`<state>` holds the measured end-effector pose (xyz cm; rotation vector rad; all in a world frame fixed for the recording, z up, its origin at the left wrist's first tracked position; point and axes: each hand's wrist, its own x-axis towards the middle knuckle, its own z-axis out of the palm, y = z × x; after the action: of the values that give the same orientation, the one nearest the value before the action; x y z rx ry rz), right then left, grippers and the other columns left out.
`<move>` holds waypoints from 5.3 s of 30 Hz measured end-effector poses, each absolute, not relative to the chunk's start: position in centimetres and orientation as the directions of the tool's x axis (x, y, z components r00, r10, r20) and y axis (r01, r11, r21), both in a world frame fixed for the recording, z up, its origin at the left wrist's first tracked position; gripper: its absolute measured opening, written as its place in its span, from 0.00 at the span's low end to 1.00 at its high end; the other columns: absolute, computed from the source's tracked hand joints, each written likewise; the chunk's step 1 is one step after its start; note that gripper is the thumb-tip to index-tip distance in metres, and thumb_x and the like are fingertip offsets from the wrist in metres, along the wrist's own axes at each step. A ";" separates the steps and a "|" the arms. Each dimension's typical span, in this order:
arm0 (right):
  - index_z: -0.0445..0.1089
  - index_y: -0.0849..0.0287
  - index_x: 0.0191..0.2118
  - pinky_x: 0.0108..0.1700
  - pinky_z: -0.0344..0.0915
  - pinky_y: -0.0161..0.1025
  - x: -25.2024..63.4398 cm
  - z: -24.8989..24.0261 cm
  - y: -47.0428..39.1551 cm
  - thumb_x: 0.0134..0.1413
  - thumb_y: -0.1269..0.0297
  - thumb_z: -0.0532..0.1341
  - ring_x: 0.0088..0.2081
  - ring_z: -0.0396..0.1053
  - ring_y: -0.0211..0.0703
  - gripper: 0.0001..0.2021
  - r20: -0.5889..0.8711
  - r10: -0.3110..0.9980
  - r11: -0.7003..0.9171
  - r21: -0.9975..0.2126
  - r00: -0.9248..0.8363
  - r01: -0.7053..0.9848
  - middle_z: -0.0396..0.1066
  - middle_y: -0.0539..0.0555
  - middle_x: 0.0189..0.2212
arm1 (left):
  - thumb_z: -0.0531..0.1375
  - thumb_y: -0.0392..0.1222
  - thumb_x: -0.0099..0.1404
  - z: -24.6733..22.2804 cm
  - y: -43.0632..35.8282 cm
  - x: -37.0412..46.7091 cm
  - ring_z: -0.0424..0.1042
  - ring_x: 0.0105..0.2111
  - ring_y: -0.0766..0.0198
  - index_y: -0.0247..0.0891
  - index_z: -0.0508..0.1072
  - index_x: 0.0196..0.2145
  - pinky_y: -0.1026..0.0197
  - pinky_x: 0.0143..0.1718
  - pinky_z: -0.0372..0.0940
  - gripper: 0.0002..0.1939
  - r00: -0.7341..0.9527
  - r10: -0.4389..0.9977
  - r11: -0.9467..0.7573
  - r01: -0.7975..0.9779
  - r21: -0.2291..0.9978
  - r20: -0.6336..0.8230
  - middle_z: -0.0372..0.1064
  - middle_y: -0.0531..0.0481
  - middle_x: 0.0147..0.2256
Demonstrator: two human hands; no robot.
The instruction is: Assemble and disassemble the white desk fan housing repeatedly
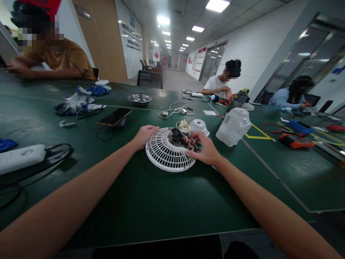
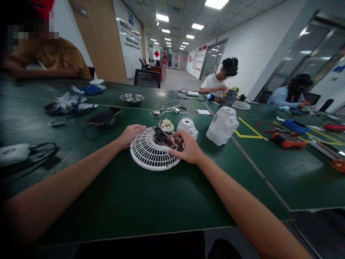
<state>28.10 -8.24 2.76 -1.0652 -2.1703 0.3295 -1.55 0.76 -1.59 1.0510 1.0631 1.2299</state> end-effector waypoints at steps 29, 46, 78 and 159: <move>0.67 0.51 0.48 0.35 0.71 0.43 29.1 2.8 -5.6 0.55 0.41 0.56 0.39 0.75 0.48 0.22 0.015 1.000 0.017 -0.956 0.010 -0.293 0.76 0.53 0.40 | 0.65 0.42 0.64 -0.9 -0.2 -1.4 0.77 0.33 0.60 0.35 0.75 0.38 0.59 0.36 0.70 0.08 0.070 0.995 -0.080 0.041 0.996 0.077 0.77 0.48 0.33; 0.40 0.47 0.71 0.54 0.68 0.68 27.4 3.5 -8.7 0.53 0.53 0.67 0.50 0.71 0.64 0.47 0.555 0.727 0.664 -0.420 -0.403 0.619 0.69 0.61 0.54 | 0.64 0.46 0.64 -0.4 -0.8 -1.3 0.77 0.36 0.58 0.36 0.75 0.39 0.56 0.41 0.71 0.11 0.078 0.992 -0.109 0.116 0.987 0.100 0.78 0.46 0.37; 0.57 0.50 0.67 0.57 0.69 0.65 26.9 4.2 -8.6 0.48 0.51 0.73 0.57 0.71 0.62 0.42 0.485 0.796 0.601 -0.557 -0.363 0.573 0.68 0.61 0.61 | 0.65 0.63 0.60 2.5 -4.4 0.4 0.66 0.56 0.42 0.42 0.72 0.58 0.36 0.58 0.60 0.34 0.571 0.695 -0.716 0.490 0.498 0.437 0.67 0.39 0.57; 0.49 0.49 0.73 0.55 0.70 0.58 31.0 4.3 -6.9 0.62 0.69 0.54 0.46 0.76 0.53 0.34 0.540 0.795 0.562 -0.488 -0.276 0.668 0.78 0.55 0.47 | 0.48 0.57 0.73 -0.1 -1.2 -2.1 0.75 0.46 0.53 0.36 0.76 0.49 0.55 0.49 0.64 0.26 0.243 0.926 -0.377 0.649 0.661 0.290 0.77 0.42 0.48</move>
<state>31.04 -6.92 4.32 -1.1716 -2.0216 0.2099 -2.06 -1.23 -0.09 2.1163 1.4409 0.9245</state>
